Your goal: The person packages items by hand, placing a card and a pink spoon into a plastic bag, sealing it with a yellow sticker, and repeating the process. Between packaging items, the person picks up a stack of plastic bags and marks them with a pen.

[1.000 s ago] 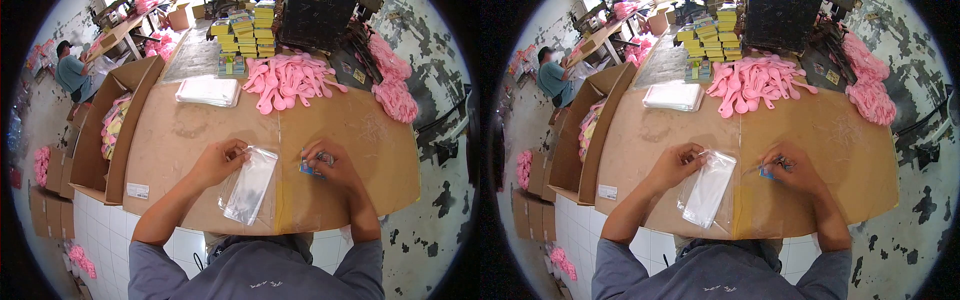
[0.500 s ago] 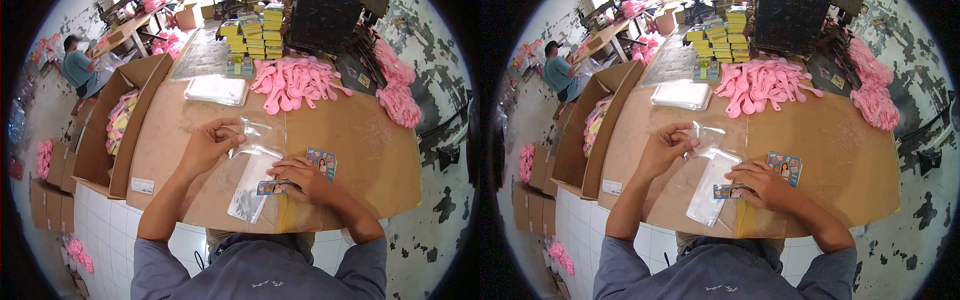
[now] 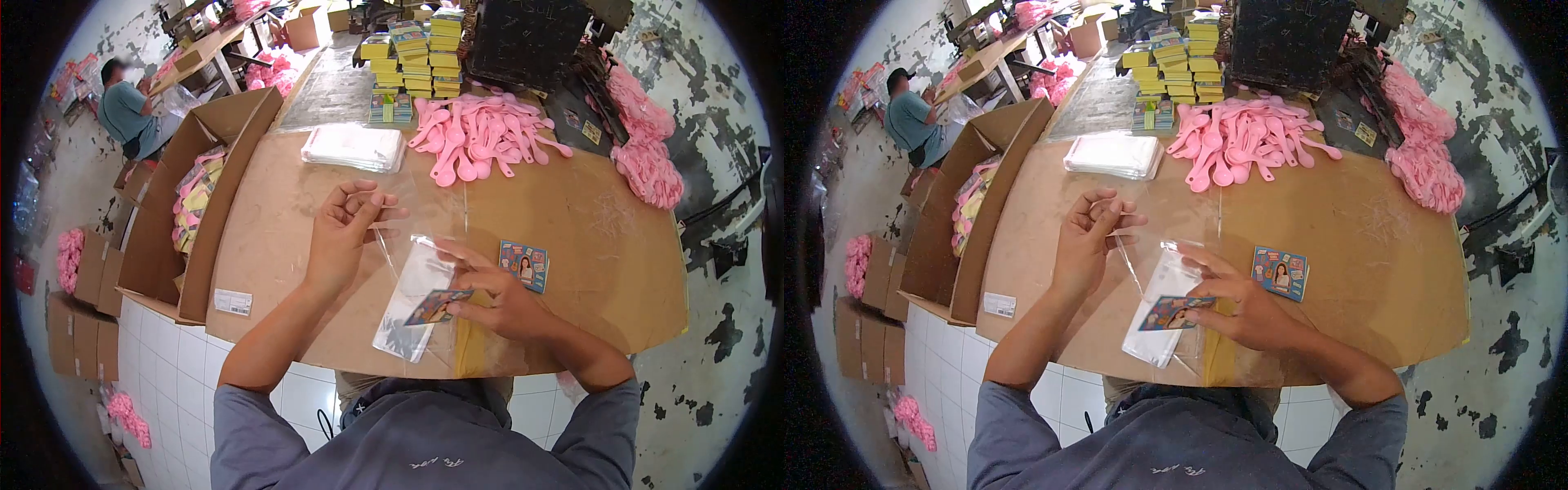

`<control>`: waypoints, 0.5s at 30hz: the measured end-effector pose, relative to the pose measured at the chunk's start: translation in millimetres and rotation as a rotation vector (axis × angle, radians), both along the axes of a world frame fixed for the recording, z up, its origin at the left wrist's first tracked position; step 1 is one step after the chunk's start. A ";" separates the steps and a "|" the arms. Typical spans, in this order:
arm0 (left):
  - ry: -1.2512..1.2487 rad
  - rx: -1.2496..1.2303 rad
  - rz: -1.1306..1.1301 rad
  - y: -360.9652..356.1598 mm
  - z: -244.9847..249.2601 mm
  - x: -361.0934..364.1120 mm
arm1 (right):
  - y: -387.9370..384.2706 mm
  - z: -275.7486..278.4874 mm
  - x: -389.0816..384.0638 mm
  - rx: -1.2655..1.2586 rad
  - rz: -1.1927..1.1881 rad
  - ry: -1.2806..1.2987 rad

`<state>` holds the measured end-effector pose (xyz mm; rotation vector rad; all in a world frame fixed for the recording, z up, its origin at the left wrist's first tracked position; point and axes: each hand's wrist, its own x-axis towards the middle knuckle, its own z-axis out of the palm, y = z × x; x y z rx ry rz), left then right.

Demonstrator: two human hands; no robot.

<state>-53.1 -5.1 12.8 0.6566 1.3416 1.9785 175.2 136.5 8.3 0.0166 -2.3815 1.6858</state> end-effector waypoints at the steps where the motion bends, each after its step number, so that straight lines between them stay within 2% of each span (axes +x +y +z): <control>1: 0.013 0.002 0.006 0.9 -1.3 3.3 | 0.5 -3.1 -2.8 -0.061 0.020 -0.035; 2: 0.025 0.004 0.014 1.8 -3.2 6.1 | 0.1 -4.9 -5.1 -0.123 0.042 -0.070; 5: 0.053 0.012 0.000 1.4 -8.7 4.6 | -0.2 1.7 -3.0 -0.229 -0.108 -0.309; 8: 0.085 0.005 -0.028 0.7 -5.8 7.0 | 7.5 2.5 1.0 -0.489 -0.135 -0.328; 11: 0.143 -0.060 -0.038 -0.5 -6.3 7.3 | 15.3 1.5 6.1 -0.130 -0.093 -0.097; 14: 0.077 -0.073 -0.067 0.6 -5.5 9.0 | 11.7 33.1 5.5 0.580 -0.021 0.245; 15: 0.032 -0.064 -0.081 1.3 -5.0 9.8 | 11.9 32.9 6.2 0.671 0.006 0.229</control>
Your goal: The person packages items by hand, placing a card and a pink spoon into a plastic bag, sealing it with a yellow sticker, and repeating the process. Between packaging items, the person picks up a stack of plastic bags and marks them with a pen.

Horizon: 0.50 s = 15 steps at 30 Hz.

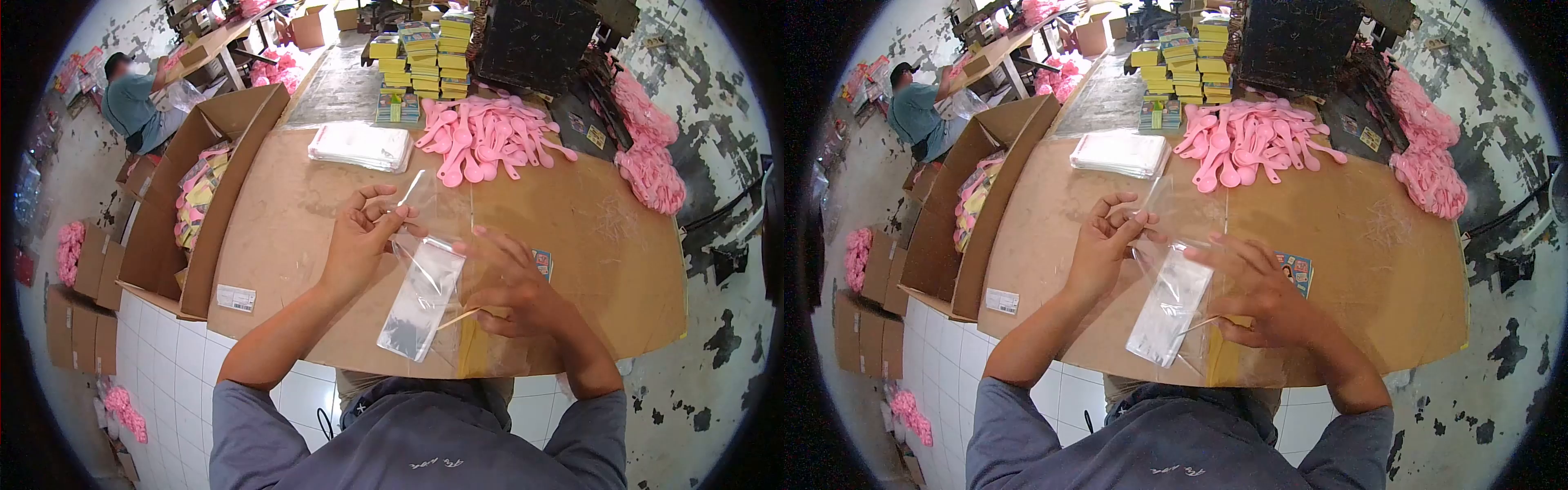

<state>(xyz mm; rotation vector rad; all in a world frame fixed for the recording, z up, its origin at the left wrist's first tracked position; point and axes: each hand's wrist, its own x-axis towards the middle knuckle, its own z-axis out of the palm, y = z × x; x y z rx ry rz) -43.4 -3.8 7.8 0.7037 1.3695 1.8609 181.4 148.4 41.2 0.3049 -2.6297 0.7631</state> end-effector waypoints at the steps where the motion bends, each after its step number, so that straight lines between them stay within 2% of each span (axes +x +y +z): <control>1: -0.017 -0.006 -0.004 0.7 -1.3 -1.6 | 0.8 -0.4 1.0 0.093 0.011 -0.021; 5: -0.100 -0.027 -0.018 2.4 -3.3 -2.9 | 0.0 -22.1 0.4 0.362 -0.009 0.032; 11: -0.091 -0.028 -0.086 0.6 -6.8 -3.0 | -6.9 -11.3 -2.9 0.492 0.001 0.171; 14: -0.081 -0.071 -0.113 -0.7 3.0 2.6 | -5.0 -8.8 -3.6 0.477 0.062 0.210; 15: -0.075 -0.092 -0.122 -1.7 6.5 4.5 | -3.5 -10.2 -3.3 0.294 0.050 0.174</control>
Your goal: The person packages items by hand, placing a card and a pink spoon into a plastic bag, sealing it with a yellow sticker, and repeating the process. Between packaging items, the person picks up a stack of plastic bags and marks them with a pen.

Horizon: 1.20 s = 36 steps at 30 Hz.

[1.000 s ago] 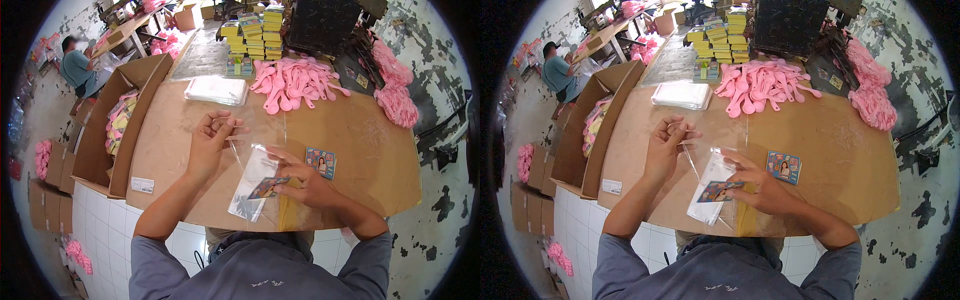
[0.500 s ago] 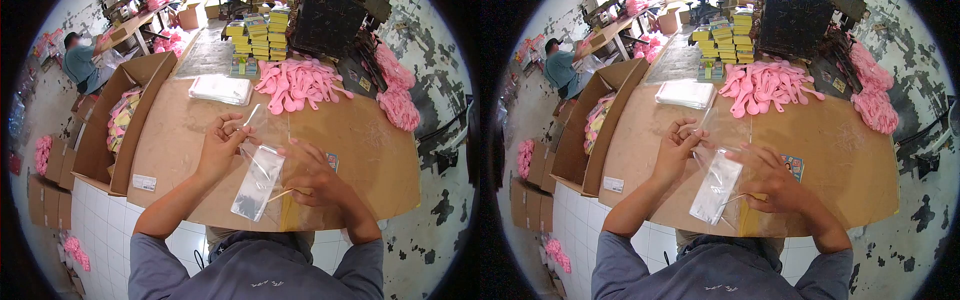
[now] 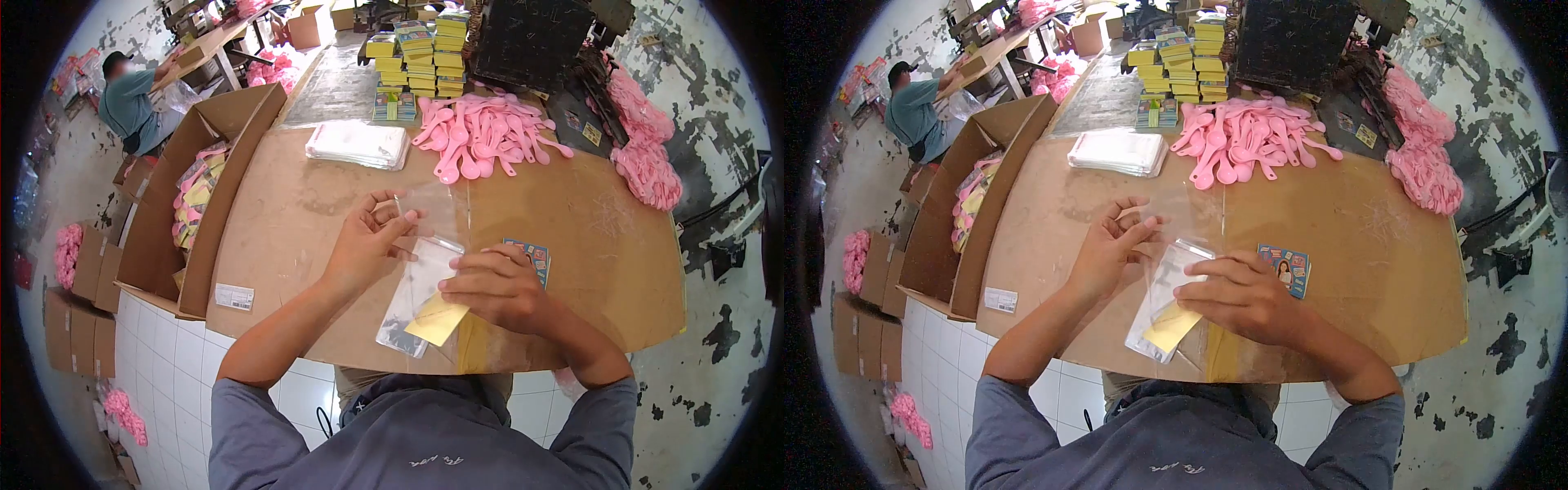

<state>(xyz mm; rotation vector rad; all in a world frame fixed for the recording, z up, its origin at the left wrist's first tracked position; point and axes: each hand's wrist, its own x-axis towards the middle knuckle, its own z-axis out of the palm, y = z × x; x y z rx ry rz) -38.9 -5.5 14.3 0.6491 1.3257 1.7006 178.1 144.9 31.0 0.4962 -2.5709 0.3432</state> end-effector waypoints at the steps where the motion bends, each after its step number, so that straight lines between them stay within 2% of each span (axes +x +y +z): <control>1: 0.283 0.063 0.091 2.7 -10.3 -1.0 | 2.8 -2.9 0.4 -0.182 -0.002 -0.039; 2: 0.566 0.127 0.181 7.3 -29.5 -3.5 | 4.4 -4.2 0.7 -0.365 -0.004 -0.077; 4: 0.855 0.253 0.143 5.5 -23.1 0.5 | 1.9 2.6 1.3 -0.702 -0.152 -0.148; 6: 0.788 0.317 -0.093 -6.4 -9.2 3.5 | 3.0 4.4 0.7 -0.961 -0.216 -0.175; 8: 0.551 0.239 -0.276 -15.9 -1.1 13.7 | 5.1 -3.5 -0.7 -1.148 -0.187 -0.168; 9: 0.389 0.165 -0.352 -18.4 -1.8 17.4 | 3.7 -5.6 -0.2 -1.180 -0.199 -0.178; 11: 0.367 0.199 -0.331 -14.6 -11.4 17.7 | 0.8 -10.7 1.0 -1.248 -0.222 -0.204; 14: 0.283 0.158 -0.235 -11.2 -4.1 20.7 | 3.4 -19.9 0.4 -1.155 -0.211 -0.189; 17: 0.158 0.117 -0.166 -9.2 -2.1 15.3 | 10.3 -21.4 0.5 -1.227 -0.137 -0.064; 18: 0.114 0.114 -0.152 -8.7 -3.6 12.2 | 13.9 -23.5 2.6 -1.293 -0.203 -0.064; 20: 0.139 0.110 -0.156 -7.8 -8.5 8.0 | 21.3 -30.7 6.4 -1.421 -0.337 -0.065; 23: 0.136 0.116 -0.154 -6.6 -12.2 7.3 | 26.0 -36.6 1.0 -1.421 -0.382 -0.009; 26: 0.150 0.112 -0.157 -6.6 -12.3 7.5 | 24.4 -35.1 -5.6 -1.438 -0.395 0.072; 30: 0.146 0.050 -0.189 -8.0 -5.2 11.4 | 23.4 -27.0 -7.8 -1.391 -0.415 0.016; 36: 0.229 0.083 -0.149 -8.9 -11.2 18.7 | 18.0 -25.7 -5.9 -1.351 -0.330 0.045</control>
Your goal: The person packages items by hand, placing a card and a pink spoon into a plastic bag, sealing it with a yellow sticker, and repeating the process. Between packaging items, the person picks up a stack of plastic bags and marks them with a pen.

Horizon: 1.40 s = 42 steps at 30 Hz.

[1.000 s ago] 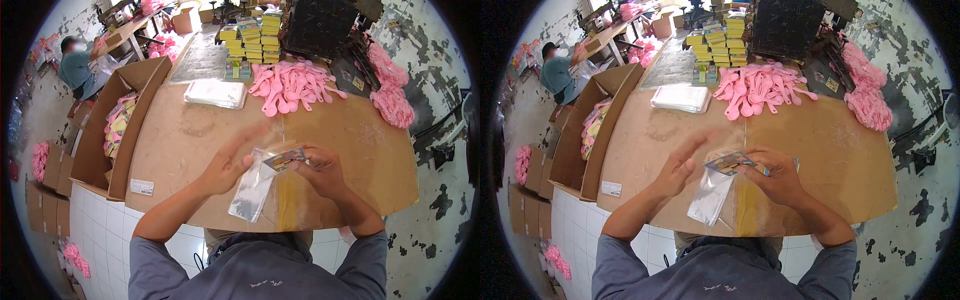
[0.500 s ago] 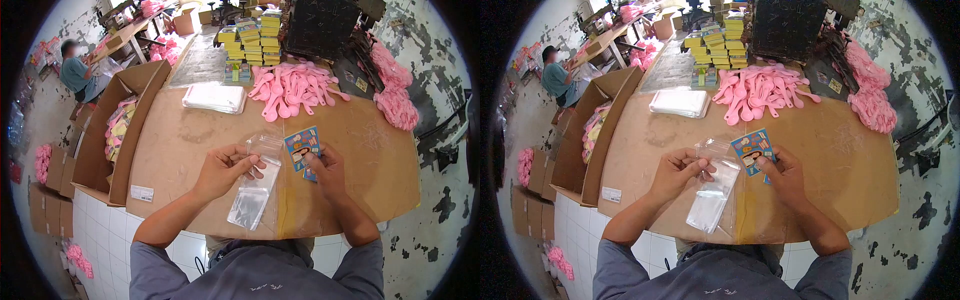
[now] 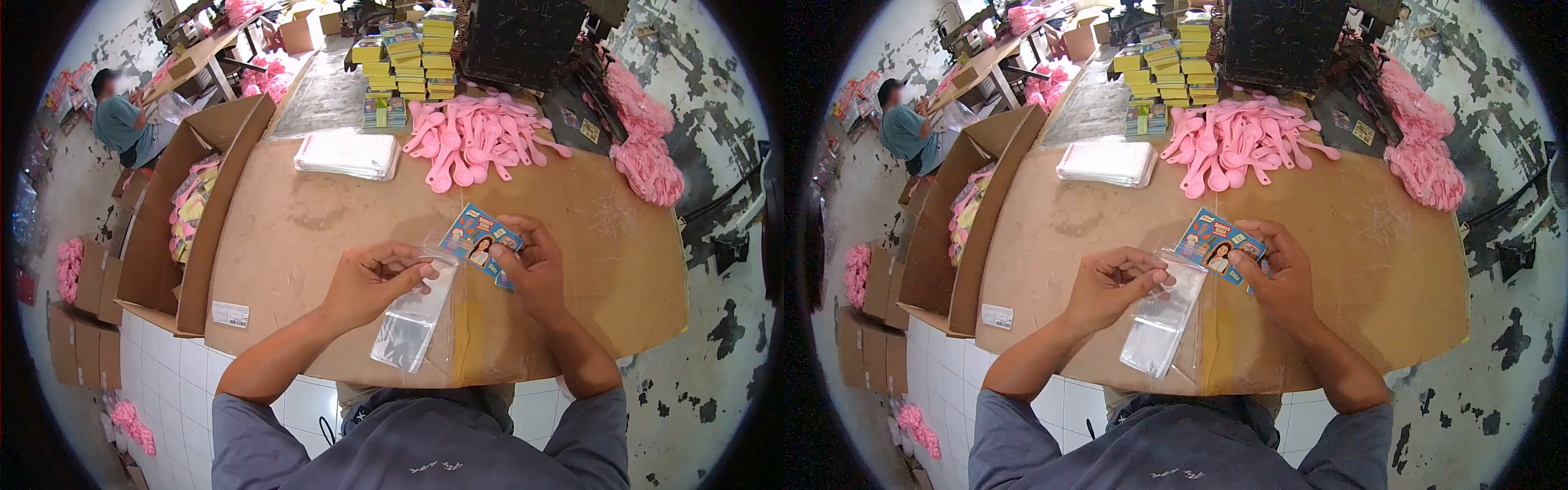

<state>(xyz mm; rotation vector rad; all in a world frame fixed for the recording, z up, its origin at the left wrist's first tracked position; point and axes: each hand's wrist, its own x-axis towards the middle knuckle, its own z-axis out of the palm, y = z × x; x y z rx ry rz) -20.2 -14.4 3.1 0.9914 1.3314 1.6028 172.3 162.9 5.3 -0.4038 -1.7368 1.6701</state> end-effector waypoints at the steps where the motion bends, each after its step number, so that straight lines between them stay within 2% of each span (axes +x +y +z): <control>1: 0.076 0.006 0.014 -1.4 0.8 0.6 | -1.2 0.0 1.7 0.027 -0.012 0.022; 5: 0.366 0.076 0.073 -4.1 4.2 1.8 | -1.5 -2.5 9.2 0.179 -0.056 0.083; 9: 0.590 0.188 0.117 -4.8 5.3 -1.8 | -3.5 -4.0 12.0 0.171 -0.084 0.110; 12: 0.714 0.381 0.160 -3.8 6.5 -3.7 | -1.1 -7.5 12.0 0.242 -0.093 0.152; 18: 0.863 0.557 0.142 -4.7 11.6 -9.1 | -3.7 -7.2 11.2 0.255 -0.126 0.176; 21: 0.895 0.563 0.140 -6.5 12.2 -10.5 | -3.9 -8.1 11.4 0.274 -0.131 0.157; 24: 0.847 0.495 0.297 -6.7 11.5 -3.8 | -5.0 -11.0 13.0 0.292 -0.081 0.042; 26: 0.889 0.451 0.260 1.5 8.1 -3.9 | -10.2 -8.4 12.4 0.332 0.031 -0.110; 30: 0.964 0.298 0.063 3.2 -5.2 -1.9 | -24.7 -11.3 3.2 0.165 0.096 -0.071; 34: 0.711 0.239 -0.031 1.2 5.5 5.1 | -19.7 -12.1 6.6 0.054 0.090 -0.089; 37: 0.672 0.332 -0.084 5.8 -6.3 -6.5 | -16.8 -12.0 6.2 0.041 0.075 -0.089; 40: 0.130 0.044 -0.043 5.5 -15.0 2.0 | -14.6 -12.3 4.5 0.093 0.051 -0.080; 42: -0.004 0.047 -0.033 5.9 -8.1 4.2 | -14.0 -10.8 4.9 0.107 0.043 -0.080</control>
